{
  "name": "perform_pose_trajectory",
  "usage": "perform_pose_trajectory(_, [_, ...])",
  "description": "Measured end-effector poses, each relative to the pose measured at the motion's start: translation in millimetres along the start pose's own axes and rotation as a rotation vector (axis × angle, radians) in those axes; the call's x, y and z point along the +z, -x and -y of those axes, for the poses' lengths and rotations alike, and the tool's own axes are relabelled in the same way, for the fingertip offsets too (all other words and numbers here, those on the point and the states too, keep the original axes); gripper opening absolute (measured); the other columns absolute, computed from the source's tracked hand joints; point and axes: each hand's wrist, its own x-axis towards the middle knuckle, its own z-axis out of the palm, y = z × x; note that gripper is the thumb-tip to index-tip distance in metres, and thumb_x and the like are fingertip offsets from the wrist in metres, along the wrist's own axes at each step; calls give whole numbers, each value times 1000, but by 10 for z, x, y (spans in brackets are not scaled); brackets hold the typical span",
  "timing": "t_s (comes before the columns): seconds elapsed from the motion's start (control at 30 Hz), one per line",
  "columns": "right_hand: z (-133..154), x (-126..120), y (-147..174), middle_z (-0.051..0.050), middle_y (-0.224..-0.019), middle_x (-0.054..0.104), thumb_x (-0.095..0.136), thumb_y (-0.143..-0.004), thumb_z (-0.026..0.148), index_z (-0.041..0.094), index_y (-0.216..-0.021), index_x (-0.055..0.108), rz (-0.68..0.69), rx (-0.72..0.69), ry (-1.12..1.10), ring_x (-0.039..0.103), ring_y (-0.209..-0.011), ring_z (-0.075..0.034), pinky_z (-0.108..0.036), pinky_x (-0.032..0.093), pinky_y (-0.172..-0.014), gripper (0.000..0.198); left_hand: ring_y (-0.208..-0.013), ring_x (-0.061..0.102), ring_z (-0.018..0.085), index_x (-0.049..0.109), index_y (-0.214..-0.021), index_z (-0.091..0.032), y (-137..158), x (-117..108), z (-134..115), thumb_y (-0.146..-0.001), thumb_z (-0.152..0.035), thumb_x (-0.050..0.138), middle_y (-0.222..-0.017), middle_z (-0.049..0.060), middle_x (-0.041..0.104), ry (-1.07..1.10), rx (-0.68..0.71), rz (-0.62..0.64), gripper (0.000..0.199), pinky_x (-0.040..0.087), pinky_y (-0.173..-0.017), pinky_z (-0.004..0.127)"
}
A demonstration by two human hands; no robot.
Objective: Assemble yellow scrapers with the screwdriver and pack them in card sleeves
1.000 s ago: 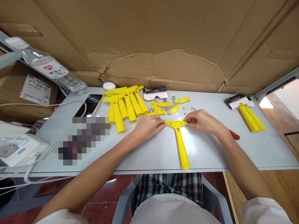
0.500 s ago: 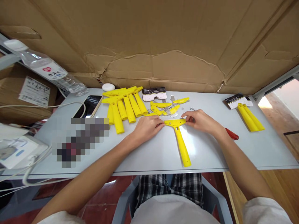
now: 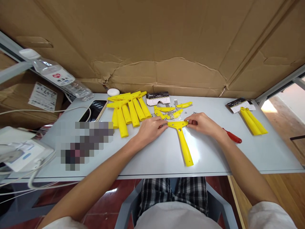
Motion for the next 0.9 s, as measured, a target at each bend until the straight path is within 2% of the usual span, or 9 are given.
perform_pose_trajectory(0.13, [-46,28,-15,-5,-94,81,68,-97,22,21,-118,85,-19,-39,22,70,-83,-18,-31,52,-84,28,-90,74,24,87,-125,-25,10,39,14,-109,-38,64,-103,9,81,-5,13,21,31,49,-72,32])
perform_pose_trajectory(0.33, [-72,46,-18,-4,-94,80,68,-98,22,22,-118,85,-22,-46,26,70,-84,-18,-31,52,-85,26,-90,74,25,89,-121,-25,9,51,10,-110,-40,63,-102,9,80,-14,1,26,31,48,-70,33])
perform_pose_trajectory(0.6, [-62,43,-8,-5,-98,81,69,-98,26,20,-137,78,-50,-28,62,70,-85,-19,-31,52,-83,41,-95,76,26,89,-118,-23,2,27,-11,-109,-36,67,-107,9,82,-16,-28,35,27,52,-76,35])
perform_pose_trajectory(0.9, [-68,41,-17,-5,-101,80,66,-103,28,21,-133,79,1,-6,104,70,-91,-20,-33,50,-89,33,-92,75,26,90,-118,-24,7,54,10,-109,-37,66,-103,9,81,-17,-5,10,29,51,-73,35])
